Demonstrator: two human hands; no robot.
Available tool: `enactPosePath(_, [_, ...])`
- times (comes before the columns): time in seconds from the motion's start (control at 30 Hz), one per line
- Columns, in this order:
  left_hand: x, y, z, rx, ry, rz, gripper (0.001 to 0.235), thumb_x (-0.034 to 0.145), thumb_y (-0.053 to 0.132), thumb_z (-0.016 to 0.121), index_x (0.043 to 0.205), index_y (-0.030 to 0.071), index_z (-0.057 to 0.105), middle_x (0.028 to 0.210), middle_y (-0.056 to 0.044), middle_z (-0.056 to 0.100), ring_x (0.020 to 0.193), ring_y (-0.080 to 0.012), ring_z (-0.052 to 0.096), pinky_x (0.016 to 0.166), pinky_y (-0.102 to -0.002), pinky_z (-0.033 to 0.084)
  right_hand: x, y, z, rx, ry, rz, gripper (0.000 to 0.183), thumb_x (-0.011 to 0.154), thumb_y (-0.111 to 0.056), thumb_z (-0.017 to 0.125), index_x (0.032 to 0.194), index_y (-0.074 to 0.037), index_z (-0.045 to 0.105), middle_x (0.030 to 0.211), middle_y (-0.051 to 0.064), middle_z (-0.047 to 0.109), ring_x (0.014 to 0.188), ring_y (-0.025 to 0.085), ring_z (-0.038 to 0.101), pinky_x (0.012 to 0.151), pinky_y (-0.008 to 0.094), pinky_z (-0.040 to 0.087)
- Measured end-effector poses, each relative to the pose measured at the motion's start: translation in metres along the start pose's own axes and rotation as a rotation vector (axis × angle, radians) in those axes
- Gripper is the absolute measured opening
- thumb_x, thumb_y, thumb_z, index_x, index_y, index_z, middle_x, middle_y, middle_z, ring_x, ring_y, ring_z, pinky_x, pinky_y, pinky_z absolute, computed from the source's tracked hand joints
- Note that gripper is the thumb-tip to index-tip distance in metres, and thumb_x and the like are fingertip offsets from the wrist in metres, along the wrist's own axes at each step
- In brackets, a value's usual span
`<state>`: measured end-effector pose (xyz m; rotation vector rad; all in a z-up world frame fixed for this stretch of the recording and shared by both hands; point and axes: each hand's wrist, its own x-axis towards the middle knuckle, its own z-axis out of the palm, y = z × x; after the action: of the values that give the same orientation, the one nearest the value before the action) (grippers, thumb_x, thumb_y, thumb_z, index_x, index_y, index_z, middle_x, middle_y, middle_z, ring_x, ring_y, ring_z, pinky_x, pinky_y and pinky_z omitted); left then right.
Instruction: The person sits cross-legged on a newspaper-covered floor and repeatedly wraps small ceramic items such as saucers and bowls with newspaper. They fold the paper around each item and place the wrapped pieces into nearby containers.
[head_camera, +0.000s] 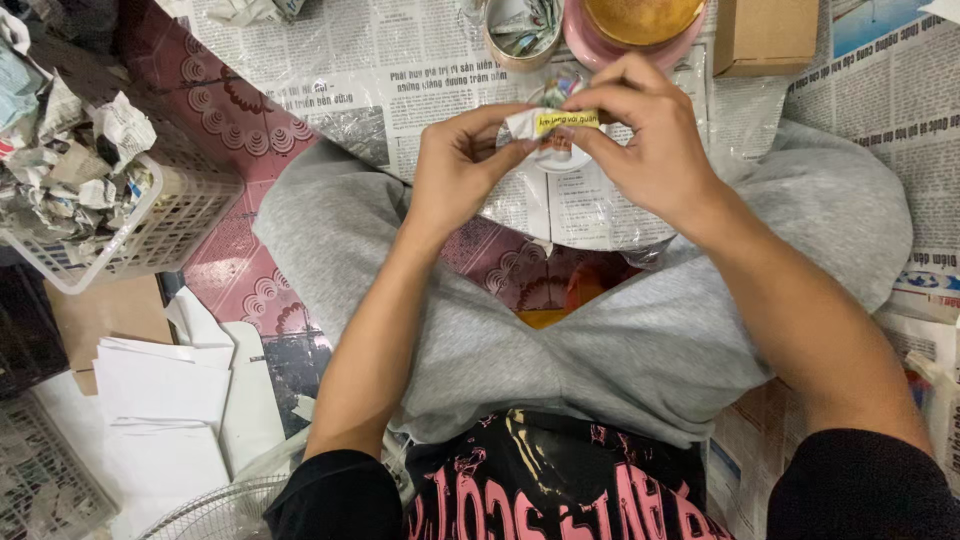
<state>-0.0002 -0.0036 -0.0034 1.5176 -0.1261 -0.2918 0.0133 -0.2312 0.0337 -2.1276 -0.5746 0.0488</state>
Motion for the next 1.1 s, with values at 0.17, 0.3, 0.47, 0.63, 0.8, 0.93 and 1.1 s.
enactPosePath(0.17, [-0.001,-0.002,-0.004,0.307,0.051,0.091,0.024,0.087,0.003,0.080,0.111,0.002,0.077,0.113,-0.008,0.068,0.097,-0.0105,0.071,0.076,-0.021,0.063,0.002,0.000,-0.003,-0.069,-0.004,-0.185,0.021,0.094,-0.002,0.079,0.114,0.002,0.073,0.121,0.015,0.067,0.113,0.023,0.067,0.095,0.035,0.055])
enactPosePath(0.3, [0.002,-0.005,-0.008,0.155,-0.048,0.142,0.024,0.091,0.001,0.082,0.113,-0.001,0.073,0.119,-0.012,0.069,0.103,-0.0163,0.069,0.087,-0.027,0.058,0.000,0.000,0.002,0.127,-0.113,0.213,0.018,0.102,-0.009,0.074,0.119,-0.003,0.074,0.098,0.007,0.077,0.087,0.010,0.072,0.075,0.025,0.055])
enactPosePath(0.47, [0.002,-0.005,-0.008,-0.318,-0.234,0.098,0.041,0.093,-0.004,0.076,0.131,0.001,0.060,0.125,-0.008,0.068,0.115,-0.0130,0.065,0.100,-0.028,0.059,0.003,0.003,0.003,0.413,-0.112,0.282,0.022,0.101,-0.005,0.071,0.122,0.002,0.070,0.100,0.007,0.075,0.087,0.009,0.069,0.072,0.023,0.055])
enactPosePath(0.63, [0.004,-0.010,-0.009,-0.280,-0.100,-0.041,0.032,0.090,-0.010,0.074,0.120,-0.002,0.069,0.113,-0.012,0.075,0.101,-0.0166,0.073,0.088,-0.029,0.061,0.003,0.001,0.004,0.524,-0.107,0.208,0.028,0.102,-0.001,0.069,0.129,0.004,0.064,0.113,0.009,0.074,0.101,0.011,0.072,0.087,0.025,0.060])
enactPosePath(0.8, [0.008,-0.015,-0.014,-0.382,0.038,-0.146,0.028,0.088,-0.013,0.070,0.114,-0.003,0.072,0.105,-0.015,0.077,0.089,-0.0199,0.075,0.068,-0.031,0.063,0.004,-0.009,-0.002,0.538,-0.174,0.198,0.056,0.089,0.001,0.079,0.140,0.000,0.055,0.125,0.008,0.062,0.102,0.013,0.068,0.088,0.027,0.061])
enactPosePath(0.93, [0.010,-0.017,-0.017,-0.474,0.085,-0.210,0.028,0.087,-0.014,0.064,0.113,-0.004,0.072,0.102,-0.017,0.076,0.090,-0.0211,0.076,0.066,-0.033,0.065,0.005,-0.014,0.000,0.497,-0.187,0.037,0.068,0.085,0.001,0.083,0.143,-0.002,0.050,0.136,0.008,0.055,0.112,0.015,0.066,0.099,0.029,0.060])
enactPosePath(1.1, [0.015,-0.020,-0.013,-0.399,0.048,-0.217,0.028,0.089,-0.014,0.061,0.113,-0.006,0.072,0.098,-0.021,0.075,0.083,-0.0258,0.076,0.070,-0.036,0.067,0.003,0.000,0.006,0.330,-0.091,0.022,0.042,0.093,0.001,0.080,0.132,0.001,0.065,0.126,0.010,0.065,0.105,0.015,0.072,0.099,0.029,0.062])
